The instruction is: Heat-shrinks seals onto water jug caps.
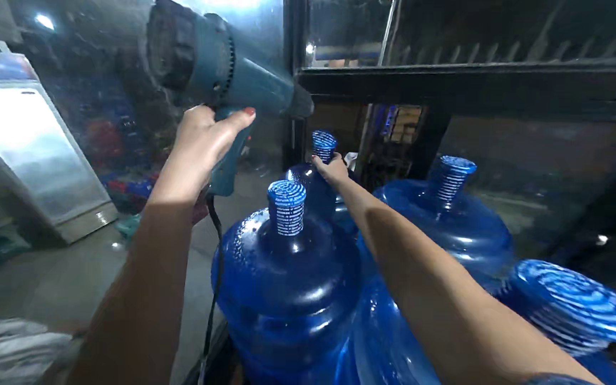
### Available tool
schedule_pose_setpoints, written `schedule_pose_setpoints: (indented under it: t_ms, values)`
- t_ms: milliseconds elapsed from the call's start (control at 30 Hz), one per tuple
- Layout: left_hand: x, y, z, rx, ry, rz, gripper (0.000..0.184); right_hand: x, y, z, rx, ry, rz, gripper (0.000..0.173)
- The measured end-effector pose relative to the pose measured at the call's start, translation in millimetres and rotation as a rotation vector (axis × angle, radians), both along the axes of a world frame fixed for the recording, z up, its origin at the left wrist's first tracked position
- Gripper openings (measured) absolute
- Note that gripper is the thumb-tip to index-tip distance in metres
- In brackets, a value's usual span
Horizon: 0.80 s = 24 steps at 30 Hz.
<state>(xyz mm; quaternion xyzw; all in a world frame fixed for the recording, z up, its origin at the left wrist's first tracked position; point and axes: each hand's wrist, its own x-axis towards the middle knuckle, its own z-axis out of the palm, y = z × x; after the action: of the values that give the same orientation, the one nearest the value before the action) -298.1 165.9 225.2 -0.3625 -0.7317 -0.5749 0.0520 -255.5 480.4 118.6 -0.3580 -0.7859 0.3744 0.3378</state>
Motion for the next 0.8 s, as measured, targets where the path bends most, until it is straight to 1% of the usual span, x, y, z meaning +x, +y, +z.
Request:
schedule_pose_setpoints:
  t_ms: [33, 100, 200, 300, 433, 533, 633, 733, 800]
  values:
    - [-8, 14, 9, -0.047, 0.001, 0.006, 0.057, 1, 1, -1, 0.013, 0.0, 0.018, 0.079]
    - [-16, 39, 18, -0.142, 0.02, 0.017, 0.057, 7, 2, -2, 0.035, -0.039, 0.024, 0.075]
    - [-14, 59, 26, -0.275, 0.055, 0.056, 0.059, 13, -1, 7, 0.068, -0.227, -0.013, 0.078]
    - [-17, 69, 29, -0.345, 0.092, 0.074, 0.06, 13, 3, 5, 0.081, -0.299, -0.02, 0.079]
    - [-24, 77, 30, -0.353, 0.048, 0.067, 0.06, 17, -1, 8, 0.073, -0.346, -0.024, 0.08]
    - [-15, 75, 32, -0.378, 0.064, 0.029, 0.064, 19, -3, 7, 0.063, -0.367, -0.012, 0.084]
    - [-3, 73, 33, -0.413, 0.141, 0.004, 0.063, 20, -1, 4, 0.073, -0.367, 0.005, 0.083]
    - [4, 70, 32, -0.47, 0.274, 0.001, 0.06, 23, 1, 1, 0.113, -0.398, 0.031, 0.083]
    - [7, 67, 30, -0.504, 0.333, 0.008, 0.061, 25, 4, -1, 0.116, -0.399, 0.059, 0.083]
